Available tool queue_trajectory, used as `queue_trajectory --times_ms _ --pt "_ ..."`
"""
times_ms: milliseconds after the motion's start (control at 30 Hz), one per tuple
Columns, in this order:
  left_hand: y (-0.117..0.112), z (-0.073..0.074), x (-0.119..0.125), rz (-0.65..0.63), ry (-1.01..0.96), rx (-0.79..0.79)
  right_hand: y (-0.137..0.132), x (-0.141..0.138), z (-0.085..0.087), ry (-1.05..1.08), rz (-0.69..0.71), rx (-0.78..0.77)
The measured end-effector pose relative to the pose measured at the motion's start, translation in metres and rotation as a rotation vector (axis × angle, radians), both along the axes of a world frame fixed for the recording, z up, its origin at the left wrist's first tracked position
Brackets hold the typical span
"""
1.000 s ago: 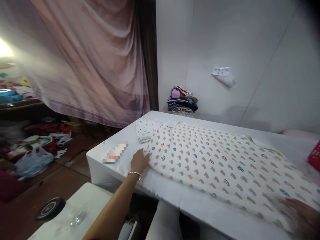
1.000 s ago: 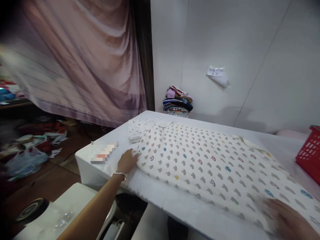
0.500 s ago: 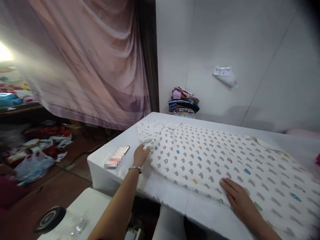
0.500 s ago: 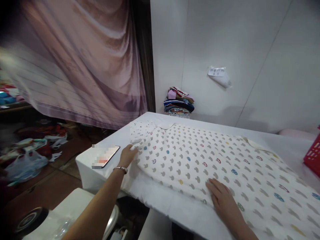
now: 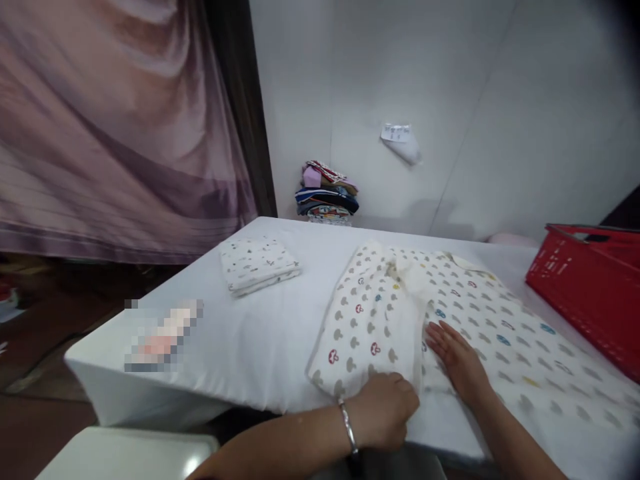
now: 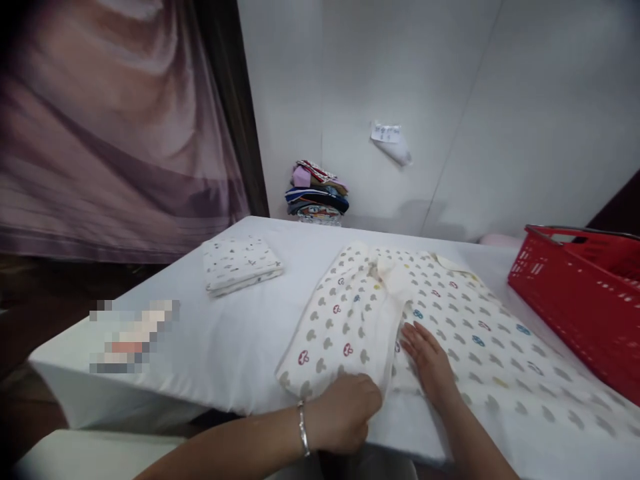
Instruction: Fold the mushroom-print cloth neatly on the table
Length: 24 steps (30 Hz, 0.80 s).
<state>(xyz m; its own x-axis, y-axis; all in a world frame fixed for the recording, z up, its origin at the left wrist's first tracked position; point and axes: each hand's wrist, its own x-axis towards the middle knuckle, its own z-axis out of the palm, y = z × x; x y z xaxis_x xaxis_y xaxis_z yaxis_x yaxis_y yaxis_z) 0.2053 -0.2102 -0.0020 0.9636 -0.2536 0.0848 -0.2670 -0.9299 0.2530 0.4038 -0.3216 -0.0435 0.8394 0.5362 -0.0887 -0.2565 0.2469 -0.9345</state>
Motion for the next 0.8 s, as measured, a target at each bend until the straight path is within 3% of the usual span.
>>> queue_trajectory --times_ms 167,267,367,433,533,700,800 --pt "0.026 0.027 -0.023 0.046 0.121 -0.148 0.010 -0.001 0.005 0.005 0.016 -0.126" --pt "0.037 0.039 -0.033 0.074 0.214 -0.236 0.015 0.021 0.011 0.006 -0.060 -0.158" --pt "0.050 0.050 -0.020 0.092 0.363 -0.389 0.025 0.054 0.019 0.073 -0.113 -0.178" --pt "0.059 0.055 0.007 0.150 0.394 -0.481 0.036 0.074 0.023 0.152 -0.091 -0.171" --pt "0.074 0.056 0.072 0.346 0.252 -0.500 0.056 0.093 0.027 0.236 -0.027 -0.121" --pt "0.094 0.038 0.200 0.628 0.021 -0.387 0.075 0.102 0.026 0.398 0.078 0.061" --pt "0.101 0.025 0.256 0.754 0.004 -0.349 0.072 0.105 0.021 0.520 0.119 0.123"
